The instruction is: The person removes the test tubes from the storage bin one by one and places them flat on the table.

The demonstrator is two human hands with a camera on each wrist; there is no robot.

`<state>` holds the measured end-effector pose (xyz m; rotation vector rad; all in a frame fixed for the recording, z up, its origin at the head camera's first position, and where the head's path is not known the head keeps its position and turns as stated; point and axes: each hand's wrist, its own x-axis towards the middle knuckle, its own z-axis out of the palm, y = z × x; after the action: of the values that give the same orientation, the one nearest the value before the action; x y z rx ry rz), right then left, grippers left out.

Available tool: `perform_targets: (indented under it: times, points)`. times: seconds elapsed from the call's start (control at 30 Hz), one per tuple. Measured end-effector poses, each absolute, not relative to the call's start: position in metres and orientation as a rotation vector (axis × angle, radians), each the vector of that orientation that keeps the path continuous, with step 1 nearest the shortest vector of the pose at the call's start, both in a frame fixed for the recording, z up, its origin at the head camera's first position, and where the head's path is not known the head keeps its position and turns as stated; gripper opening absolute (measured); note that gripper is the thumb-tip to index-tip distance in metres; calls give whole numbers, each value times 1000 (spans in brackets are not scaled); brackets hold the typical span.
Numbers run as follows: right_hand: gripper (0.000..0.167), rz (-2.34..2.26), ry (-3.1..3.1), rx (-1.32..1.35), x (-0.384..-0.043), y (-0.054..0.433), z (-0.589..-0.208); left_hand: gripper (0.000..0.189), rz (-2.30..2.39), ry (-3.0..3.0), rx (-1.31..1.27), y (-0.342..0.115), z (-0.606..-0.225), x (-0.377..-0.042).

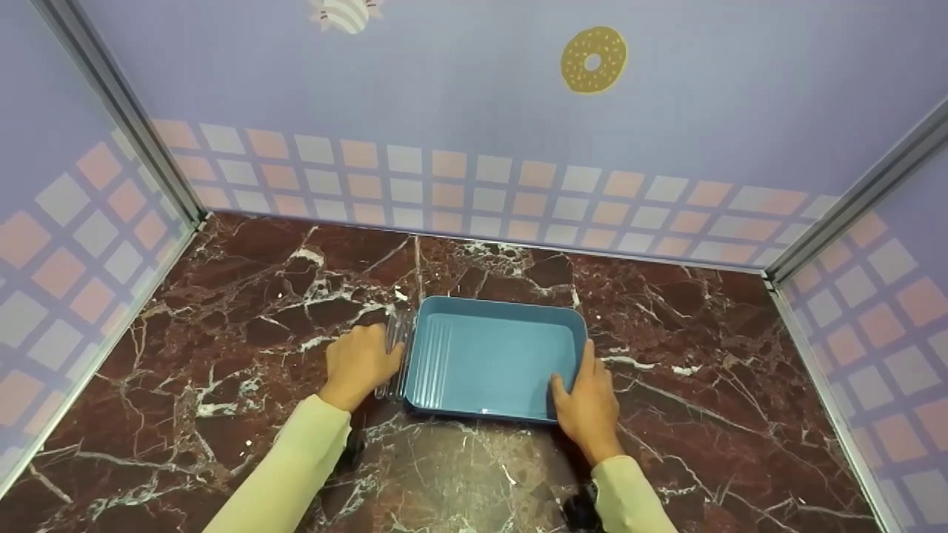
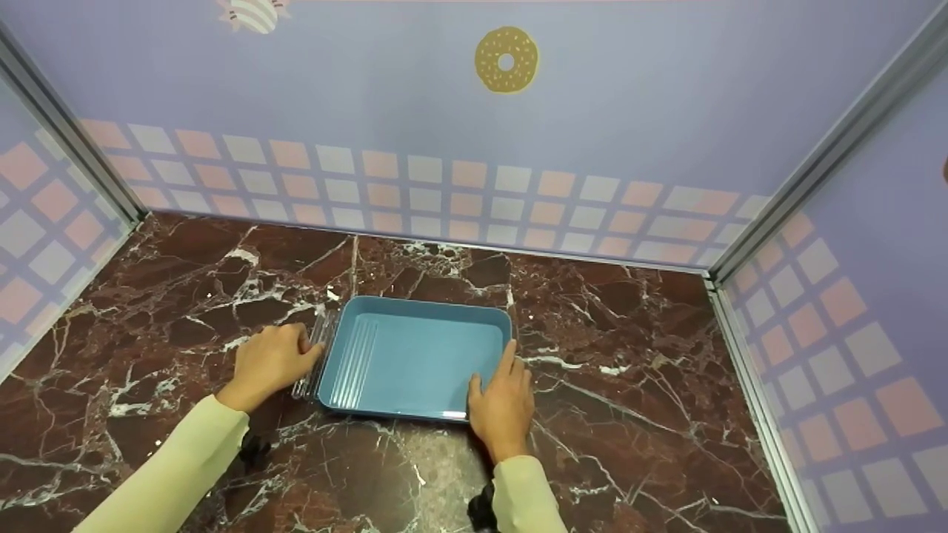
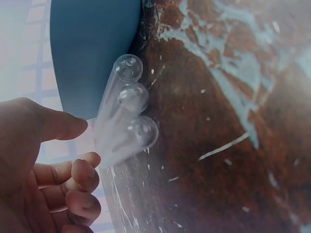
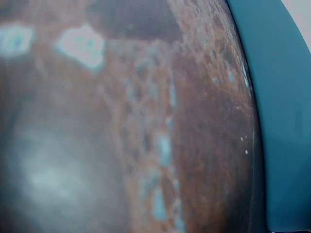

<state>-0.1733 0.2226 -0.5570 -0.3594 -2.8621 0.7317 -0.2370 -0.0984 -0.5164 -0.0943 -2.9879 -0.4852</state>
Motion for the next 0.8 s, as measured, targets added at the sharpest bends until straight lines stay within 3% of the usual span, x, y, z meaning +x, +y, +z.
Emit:
perform_targets:
  times: [0.8]
  points:
    - [82,689,-2903,-372,-172,221,-555,50,-522,-2942,-195,-90,-501,-226]
